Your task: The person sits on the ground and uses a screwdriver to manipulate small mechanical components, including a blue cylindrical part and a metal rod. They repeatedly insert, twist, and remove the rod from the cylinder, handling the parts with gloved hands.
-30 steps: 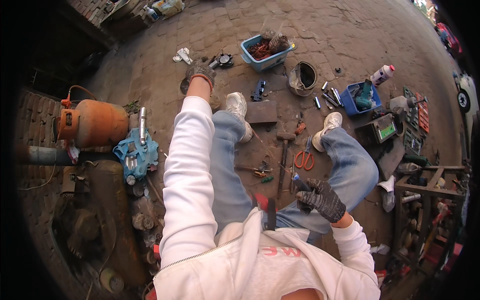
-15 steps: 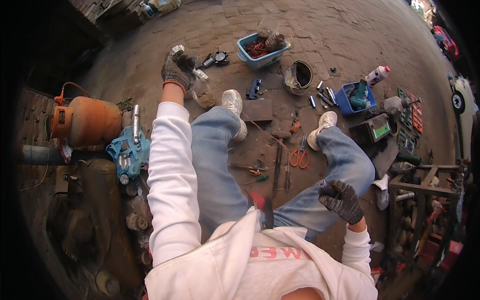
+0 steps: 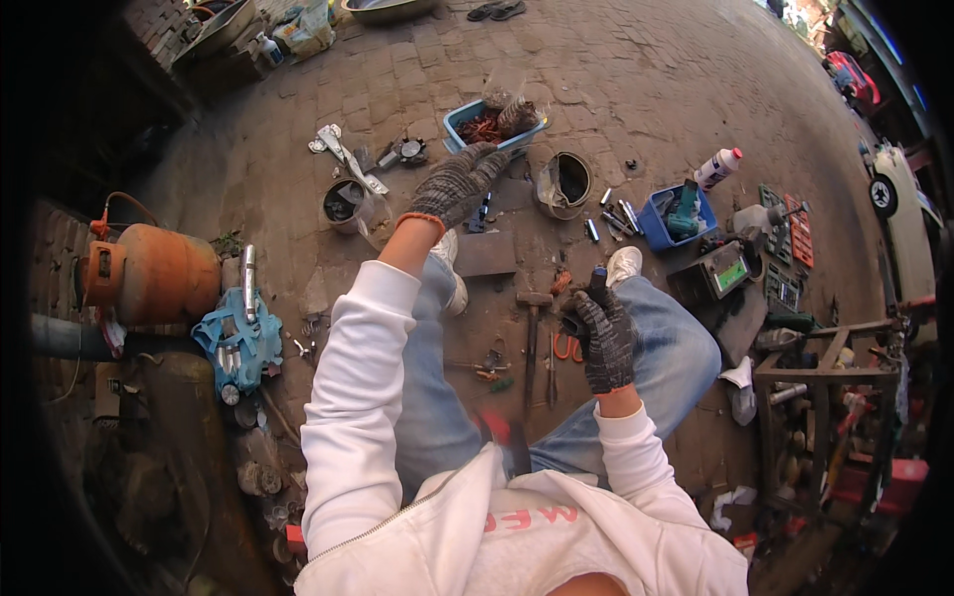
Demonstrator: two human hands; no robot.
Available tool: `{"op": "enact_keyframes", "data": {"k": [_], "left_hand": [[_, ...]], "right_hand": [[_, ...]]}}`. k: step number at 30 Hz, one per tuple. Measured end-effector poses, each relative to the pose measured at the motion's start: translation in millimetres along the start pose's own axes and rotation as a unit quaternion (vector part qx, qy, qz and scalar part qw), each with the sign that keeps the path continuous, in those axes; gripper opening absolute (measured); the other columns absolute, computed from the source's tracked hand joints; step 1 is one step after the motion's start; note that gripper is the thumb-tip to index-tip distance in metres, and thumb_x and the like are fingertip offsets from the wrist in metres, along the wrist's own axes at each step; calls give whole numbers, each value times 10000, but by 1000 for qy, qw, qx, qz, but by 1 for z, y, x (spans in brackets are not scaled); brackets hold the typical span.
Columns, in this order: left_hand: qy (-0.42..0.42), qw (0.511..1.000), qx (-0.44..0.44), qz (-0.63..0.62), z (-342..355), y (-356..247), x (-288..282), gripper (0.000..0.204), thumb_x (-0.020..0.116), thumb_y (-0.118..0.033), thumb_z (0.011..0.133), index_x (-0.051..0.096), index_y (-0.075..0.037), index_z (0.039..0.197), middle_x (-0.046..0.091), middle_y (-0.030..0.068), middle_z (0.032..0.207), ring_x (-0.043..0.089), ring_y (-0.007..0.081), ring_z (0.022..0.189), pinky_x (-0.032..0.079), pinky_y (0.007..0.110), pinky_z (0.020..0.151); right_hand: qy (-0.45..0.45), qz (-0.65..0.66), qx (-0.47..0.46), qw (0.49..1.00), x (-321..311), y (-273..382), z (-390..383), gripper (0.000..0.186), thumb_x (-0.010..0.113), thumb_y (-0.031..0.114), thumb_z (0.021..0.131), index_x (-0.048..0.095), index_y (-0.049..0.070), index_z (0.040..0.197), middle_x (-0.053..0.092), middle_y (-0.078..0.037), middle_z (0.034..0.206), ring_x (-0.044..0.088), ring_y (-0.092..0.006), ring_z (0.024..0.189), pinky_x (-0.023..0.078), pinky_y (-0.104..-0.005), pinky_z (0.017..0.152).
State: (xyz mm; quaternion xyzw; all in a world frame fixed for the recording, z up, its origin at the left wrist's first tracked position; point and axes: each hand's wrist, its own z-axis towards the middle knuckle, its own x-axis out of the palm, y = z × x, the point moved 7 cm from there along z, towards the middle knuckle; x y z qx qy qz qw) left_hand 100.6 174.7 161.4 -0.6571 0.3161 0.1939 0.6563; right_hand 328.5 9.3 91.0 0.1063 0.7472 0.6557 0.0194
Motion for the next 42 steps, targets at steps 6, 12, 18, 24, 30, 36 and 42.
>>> {"op": "enact_keyframes", "data": {"k": [6, 12, 18, 24, 30, 36, 42], "left_hand": [[55, 984, -154, -74, 4, 0, 26, 796, 564, -342, 878, 43, -138, 1444, 495, 266, 1228, 545, 346, 1083, 442, 365, 907], [-79, 996, -27, -39, 15, 0, 23, 724, 550, -298, 878, 128, -119, 1438, 565, 226, 1153, 600, 308, 990, 468, 371, 841], [164, 953, 251, -53, -47, -56, 102, 528, 456, -453, 923, 429, -98, 1313, 574, 134, 1122, 561, 208, 1029, 465, 315, 849], [42, 973, -76, -215, -132, 2, 159, 493, 511, -437, 897, 488, -90, 1246, 576, 141, 1166, 566, 218, 1028, 426, 341, 872], [26, 994, -70, -86, -198, 25, 174, 632, 565, -436, 831, 351, -108, 1327, 576, 209, 1111, 588, 340, 955, 452, 423, 812], [-32, 999, 31, 6, -213, 0, 149, 550, 614, -411, 777, 482, -117, 1223, 617, 226, 959, 597, 383, 897, 464, 451, 785], [56, 998, -40, 0, -162, 5, 132, 410, 600, -404, 771, 624, -54, 983, 628, 217, 861, 617, 356, 833, 478, 436, 743]], "right_hand": [[78, 109, 56, 989, 48, 11, 19, 160, 570, 142, 882, 580, 17, 981, 622, -55, 851, 603, -145, 740, 485, -251, 680], [29, 176, 103, 979, 52, 1, 20, 217, 568, 218, 896, 573, 35, 1013, 624, -65, 867, 611, -169, 742, 488, -263, 668], [5, 255, 54, 965, 40, -3, 38, 378, 497, 366, 928, 544, 48, 1127, 613, -94, 1013, 589, -220, 908, 477, -348, 843], [61, 335, 205, 918, 31, -71, 14, 371, 492, 392, 926, 608, 64, 1056, 635, -81, 981, 589, -213, 866, 478, -334, 829], [-21, 326, 228, 917, 6, -118, 10, 365, 484, 391, 923, 633, 57, 902, 645, -78, 809, 597, -234, 758, 498, -374, 675], [-40, 340, 244, 907, 18, -105, 17, 285, 500, 372, 920, 561, 132, 780, 524, -5, 642, 473, -150, 515, 437, -298, 476], [-25, 355, 354, 865, 37, -88, 81, 248, 484, 284, 879, 444, 177, 660, 331, 40, 514, 281, -97, 389, 240, -234, 355]]}}
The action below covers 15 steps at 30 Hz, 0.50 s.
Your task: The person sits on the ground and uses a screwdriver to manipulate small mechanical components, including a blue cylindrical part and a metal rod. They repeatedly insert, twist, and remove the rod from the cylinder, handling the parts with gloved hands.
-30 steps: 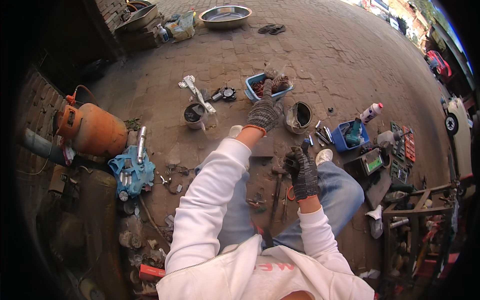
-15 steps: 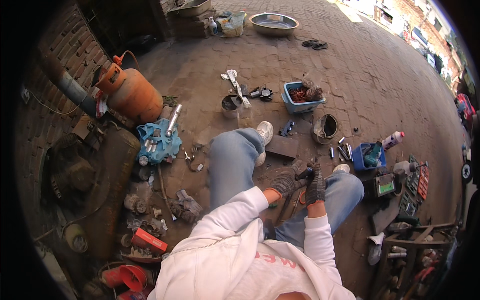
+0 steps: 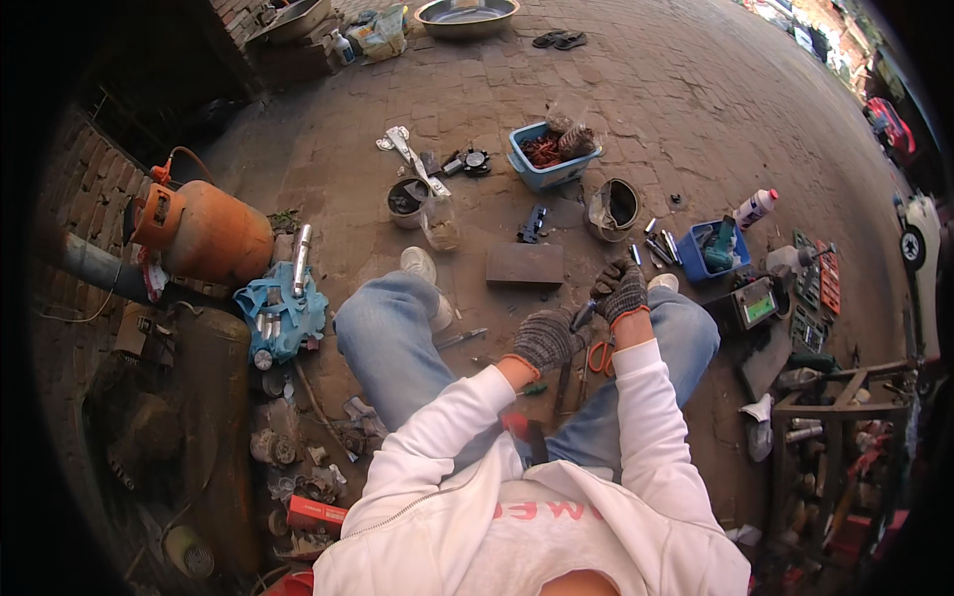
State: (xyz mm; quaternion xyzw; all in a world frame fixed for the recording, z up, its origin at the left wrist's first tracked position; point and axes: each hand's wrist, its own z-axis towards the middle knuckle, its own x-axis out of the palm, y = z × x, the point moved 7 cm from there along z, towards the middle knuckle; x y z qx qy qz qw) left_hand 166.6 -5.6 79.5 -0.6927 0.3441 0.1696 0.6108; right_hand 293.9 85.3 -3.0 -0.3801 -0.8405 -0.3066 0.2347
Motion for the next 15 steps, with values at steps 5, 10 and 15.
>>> {"op": "enact_keyframes", "data": {"k": [5, 10, 15], "left_hand": [[19, 994, -52, 96, 65, -40, -27, 543, 526, -525, 778, 669, -14, 892, 640, 231, 855, 632, 340, 846, 500, 437, 743], [65, 991, 38, 114, 86, -66, -26, 556, 534, -518, 784, 653, -5, 963, 646, 220, 869, 634, 340, 855, 502, 422, 759], [112, 977, 145, 108, 46, -50, -54, 395, 619, -399, 760, 608, -64, 970, 637, 165, 813, 623, 338, 768, 487, 404, 671]], "right_hand": [[-76, -60, -176, 979, 38, 78, 47, 150, 474, 266, 837, 466, 175, 718, 398, 13, 533, 361, -177, 411, 318, -334, 400], [-69, -27, -253, 965, 37, 167, 70, 188, 479, 323, 838, 465, 136, 822, 411, -34, 689, 373, -204, 581, 318, -370, 528], [-71, 0, -307, 949, 12, 275, 52, 297, 483, 380, 838, 463, 97, 926, 423, -81, 846, 386, -230, 751, 319, -405, 657]]}}
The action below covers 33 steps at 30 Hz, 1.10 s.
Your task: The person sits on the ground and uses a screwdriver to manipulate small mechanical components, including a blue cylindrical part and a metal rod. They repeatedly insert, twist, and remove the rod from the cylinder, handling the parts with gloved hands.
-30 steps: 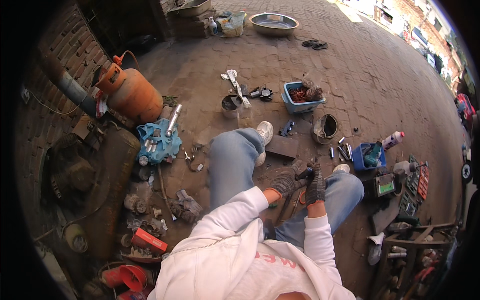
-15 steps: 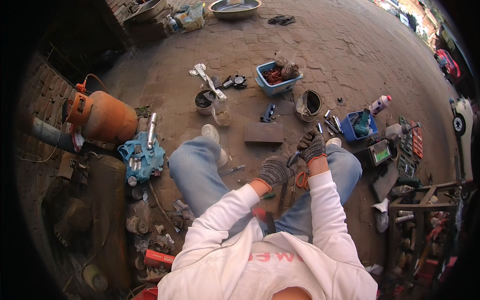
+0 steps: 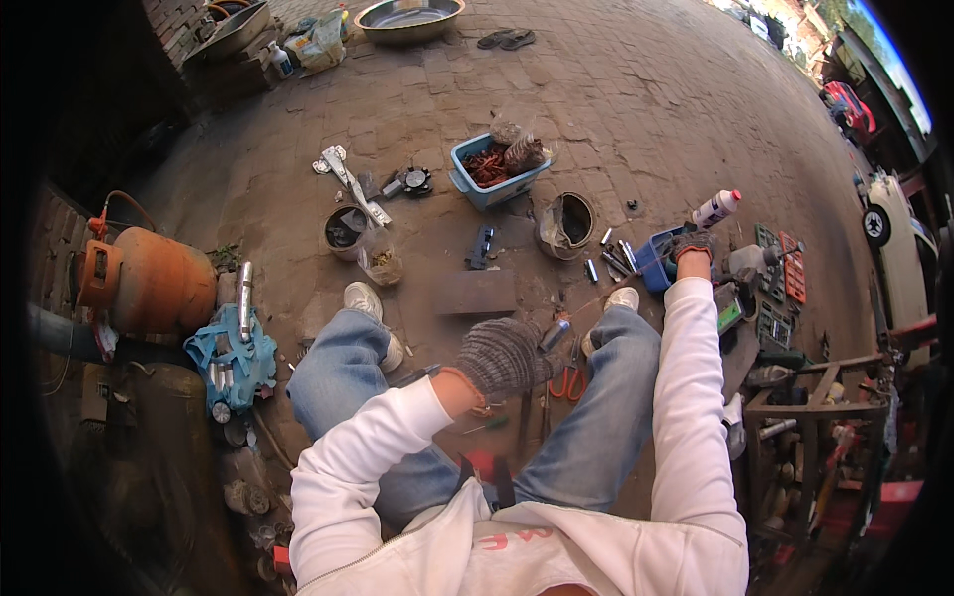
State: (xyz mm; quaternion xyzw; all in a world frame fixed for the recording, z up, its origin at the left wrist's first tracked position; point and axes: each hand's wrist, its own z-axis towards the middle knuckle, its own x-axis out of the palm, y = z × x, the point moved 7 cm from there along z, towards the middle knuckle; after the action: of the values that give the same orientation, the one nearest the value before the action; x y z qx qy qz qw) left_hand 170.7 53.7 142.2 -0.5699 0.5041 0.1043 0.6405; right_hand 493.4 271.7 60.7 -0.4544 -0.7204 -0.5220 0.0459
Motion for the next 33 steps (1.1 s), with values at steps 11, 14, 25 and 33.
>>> {"op": "enact_keyframes", "data": {"k": [11, 14, 25, 33], "left_hand": [[-9, 994, -69, -79, -31, 67, -21, 389, 661, -402, 786, 601, -39, 912, 602, 162, 697, 603, 341, 643, 469, 389, 599], [-25, 937, -158, -312, -7, 96, 9, 397, 633, -404, 810, 596, -20, 901, 606, 125, 676, 599, 235, 600, 468, 360, 573], [126, 958, -186, -177, -5, 128, 81, 458, 583, -484, 798, 631, -31, 841, 622, 85, 667, 594, 179, 602, 475, 357, 604], [82, 983, -129, -100, -14, 90, 74, 565, 495, -540, 805, 660, -19, 948, 648, 198, 781, 621, 323, 685, 479, 414, 705]], "right_hand": [[150, 52, -139, 977, 62, 168, 3, 586, 492, 505, 840, 460, 12, 1155, 451, -183, 1190, 413, -290, 1125, 320, -482, 940], [189, -31, -104, 976, 81, 132, -4, 668, 495, 540, 841, 459, -12, 1217, 458, -211, 1284, 420, -306, 1227, 320, -503, 1017], [80, 57, 470, 877, -45, -320, -153, 448, 436, 429, 873, 448, 7, 1024, 468, -129, 982, 452, -271, 854, 384, -394, 740], [33, 7, 370, 929, -77, -297, -136, 178, 413, 226, 886, 450, 144, 733, 420, -2, 627, 379, -137, 493, 320, -281, 465]]}}
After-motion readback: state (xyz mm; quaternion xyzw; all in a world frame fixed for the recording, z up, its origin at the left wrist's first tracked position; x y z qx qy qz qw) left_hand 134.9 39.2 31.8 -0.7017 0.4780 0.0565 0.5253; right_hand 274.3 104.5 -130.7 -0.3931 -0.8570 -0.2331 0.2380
